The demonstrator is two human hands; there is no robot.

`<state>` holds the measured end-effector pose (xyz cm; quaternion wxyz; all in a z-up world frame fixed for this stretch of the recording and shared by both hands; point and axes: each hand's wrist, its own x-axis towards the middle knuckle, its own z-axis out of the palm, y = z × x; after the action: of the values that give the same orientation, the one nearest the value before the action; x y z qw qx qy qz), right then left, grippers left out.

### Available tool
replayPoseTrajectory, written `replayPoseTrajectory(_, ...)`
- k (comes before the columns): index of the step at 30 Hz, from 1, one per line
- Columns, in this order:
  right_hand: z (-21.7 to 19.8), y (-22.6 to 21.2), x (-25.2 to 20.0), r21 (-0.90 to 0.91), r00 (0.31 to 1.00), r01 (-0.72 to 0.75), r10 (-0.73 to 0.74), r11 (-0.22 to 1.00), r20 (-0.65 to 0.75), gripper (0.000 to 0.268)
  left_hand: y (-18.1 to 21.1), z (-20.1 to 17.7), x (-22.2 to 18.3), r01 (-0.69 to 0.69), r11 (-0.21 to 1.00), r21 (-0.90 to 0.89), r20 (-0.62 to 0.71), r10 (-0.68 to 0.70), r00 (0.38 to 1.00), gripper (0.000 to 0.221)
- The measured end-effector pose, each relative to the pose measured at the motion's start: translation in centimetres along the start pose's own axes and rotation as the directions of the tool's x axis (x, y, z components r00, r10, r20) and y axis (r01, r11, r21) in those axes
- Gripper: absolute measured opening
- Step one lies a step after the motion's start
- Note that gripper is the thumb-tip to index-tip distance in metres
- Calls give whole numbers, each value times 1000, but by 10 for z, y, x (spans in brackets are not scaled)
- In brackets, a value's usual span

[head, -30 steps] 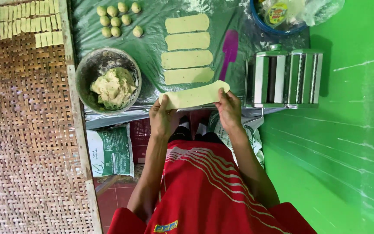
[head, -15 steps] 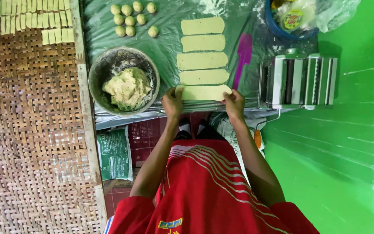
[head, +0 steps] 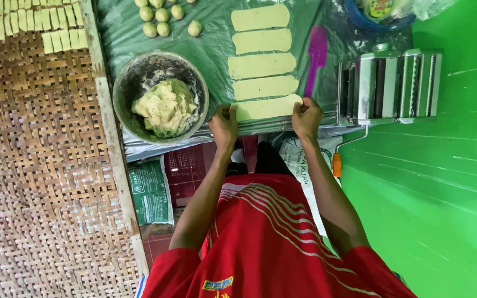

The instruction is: Rolling dough through a manual machine and cutting it into small rectangular strips using a spatula

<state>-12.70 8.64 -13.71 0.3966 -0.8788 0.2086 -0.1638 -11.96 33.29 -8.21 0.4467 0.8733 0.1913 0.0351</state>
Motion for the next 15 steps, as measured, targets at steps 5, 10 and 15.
replayPoseTrajectory(5, -17, -29, -9, -92, 966, 226, -235, 970, -104, 30, -1, -1, -4, -337, 933, 124, -38, 344, 938, 13)
replayPoseTrajectory(10, -16, -45, -28, -74, 966, 217, -225, 973, -128, 32, 8, 49, -22, -724, 686, 78, 118, 714, 690, 28)
replayPoseTrajectory(15, -24, -48, -47, -50, 973, 203, -207, 978, -104, 37, 35, 93, -23, -889, 456, 37, 321, 837, 442, 30)
